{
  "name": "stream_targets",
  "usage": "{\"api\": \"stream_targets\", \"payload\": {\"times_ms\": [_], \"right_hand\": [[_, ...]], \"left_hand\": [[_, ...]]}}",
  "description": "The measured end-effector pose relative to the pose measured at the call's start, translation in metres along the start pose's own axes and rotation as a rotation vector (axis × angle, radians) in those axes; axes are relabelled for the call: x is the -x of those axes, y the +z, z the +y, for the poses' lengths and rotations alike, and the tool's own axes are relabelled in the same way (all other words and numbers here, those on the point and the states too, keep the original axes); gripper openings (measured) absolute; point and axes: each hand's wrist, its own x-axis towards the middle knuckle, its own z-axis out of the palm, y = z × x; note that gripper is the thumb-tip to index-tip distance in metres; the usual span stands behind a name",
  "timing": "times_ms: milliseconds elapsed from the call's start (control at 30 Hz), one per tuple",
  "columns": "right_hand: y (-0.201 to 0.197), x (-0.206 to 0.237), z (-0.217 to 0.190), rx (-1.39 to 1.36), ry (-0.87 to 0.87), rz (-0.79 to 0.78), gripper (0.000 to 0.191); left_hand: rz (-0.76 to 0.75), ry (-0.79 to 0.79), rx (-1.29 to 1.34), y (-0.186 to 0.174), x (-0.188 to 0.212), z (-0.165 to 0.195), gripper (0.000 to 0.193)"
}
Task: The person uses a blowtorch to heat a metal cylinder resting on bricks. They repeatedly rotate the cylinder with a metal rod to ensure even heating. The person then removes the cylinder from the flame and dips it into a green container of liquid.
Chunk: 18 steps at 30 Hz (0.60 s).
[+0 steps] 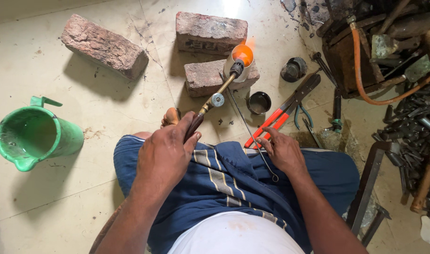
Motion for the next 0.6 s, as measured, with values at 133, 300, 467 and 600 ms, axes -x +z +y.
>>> {"api": "stream_targets", "payload": {"times_ms": [133,300,467,600], "right_hand": [[-0.001,0.001,0.001,0.002,0.008,0.012,0.052],[-0.004,0.003,0.002,-0.024,0.014,0.028,0.053],[-0.008,0.003,0.001,-0.019,0.034,0.012,0.053],[-0.010,0.003,0.002,-0.073,0.044,-0.018,0.055]], "left_hand": [[-0.058,-0.027,-0.064,-0.014,-0.007,0.015,0.047],[-0.074,-0.015,-0.180,-0.019,-0.010,0.031,0.048],[-0.057,-0.013,-0.207,-0.015,-0.010,0.035,0.050],[-0.019,0.015,-0.222,-0.014,-0.008,0.034,0.050]]}}
